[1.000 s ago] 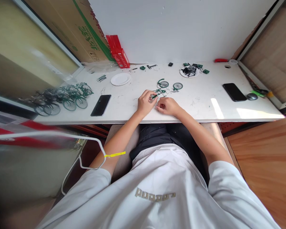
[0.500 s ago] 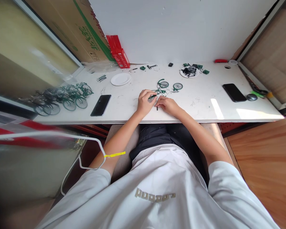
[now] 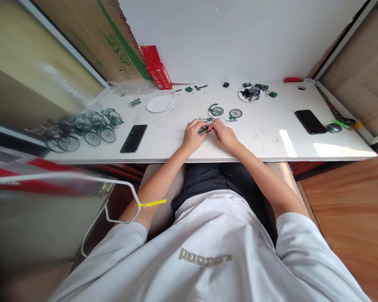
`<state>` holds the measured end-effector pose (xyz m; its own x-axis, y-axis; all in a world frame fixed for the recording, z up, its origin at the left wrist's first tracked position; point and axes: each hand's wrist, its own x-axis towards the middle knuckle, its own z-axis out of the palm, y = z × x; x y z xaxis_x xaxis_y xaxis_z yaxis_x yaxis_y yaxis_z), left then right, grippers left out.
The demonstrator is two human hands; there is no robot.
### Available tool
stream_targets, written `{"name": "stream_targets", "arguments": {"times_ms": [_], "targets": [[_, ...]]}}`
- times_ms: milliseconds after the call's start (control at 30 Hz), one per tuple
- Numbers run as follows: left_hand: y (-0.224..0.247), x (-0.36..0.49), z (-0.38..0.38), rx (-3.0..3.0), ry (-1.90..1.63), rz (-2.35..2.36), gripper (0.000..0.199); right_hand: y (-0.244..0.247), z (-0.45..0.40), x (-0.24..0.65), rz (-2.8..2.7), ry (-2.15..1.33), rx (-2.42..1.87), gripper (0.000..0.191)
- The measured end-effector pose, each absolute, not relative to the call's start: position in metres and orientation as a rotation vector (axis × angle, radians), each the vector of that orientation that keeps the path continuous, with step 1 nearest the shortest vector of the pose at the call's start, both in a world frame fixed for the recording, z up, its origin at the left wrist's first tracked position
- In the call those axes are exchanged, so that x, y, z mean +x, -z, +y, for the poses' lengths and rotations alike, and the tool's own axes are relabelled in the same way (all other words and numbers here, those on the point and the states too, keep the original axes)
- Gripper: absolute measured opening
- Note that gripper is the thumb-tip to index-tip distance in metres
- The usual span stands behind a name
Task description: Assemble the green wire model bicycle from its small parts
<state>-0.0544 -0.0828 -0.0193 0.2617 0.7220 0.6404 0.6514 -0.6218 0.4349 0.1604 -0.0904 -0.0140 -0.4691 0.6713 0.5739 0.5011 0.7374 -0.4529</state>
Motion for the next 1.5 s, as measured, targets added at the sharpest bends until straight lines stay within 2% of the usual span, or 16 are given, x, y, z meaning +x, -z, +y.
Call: {"name": "stream_targets", "arguments": {"times_ms": [433,733,1500], "targets": [[0.0232,-0.0553,-0.0810,2.480,-1.283,1.140,0.015,0.0090,-0.0925,0.1587,-2.029,-0.210,-0.926,0.028],[0.0273,-0.0542,-0.0805,2.481,-1.269,1.163,0.015,0.0134,-0.0905,0.1614,-1.925,-0.199,-0.898,0.047],[0.0217,-0.0517,-0.0840,2.481,-1.206,1.237,0.019,0.0092,-0.0927,0.1623,-1.868,-0.302,-0.882,0.030]]}}
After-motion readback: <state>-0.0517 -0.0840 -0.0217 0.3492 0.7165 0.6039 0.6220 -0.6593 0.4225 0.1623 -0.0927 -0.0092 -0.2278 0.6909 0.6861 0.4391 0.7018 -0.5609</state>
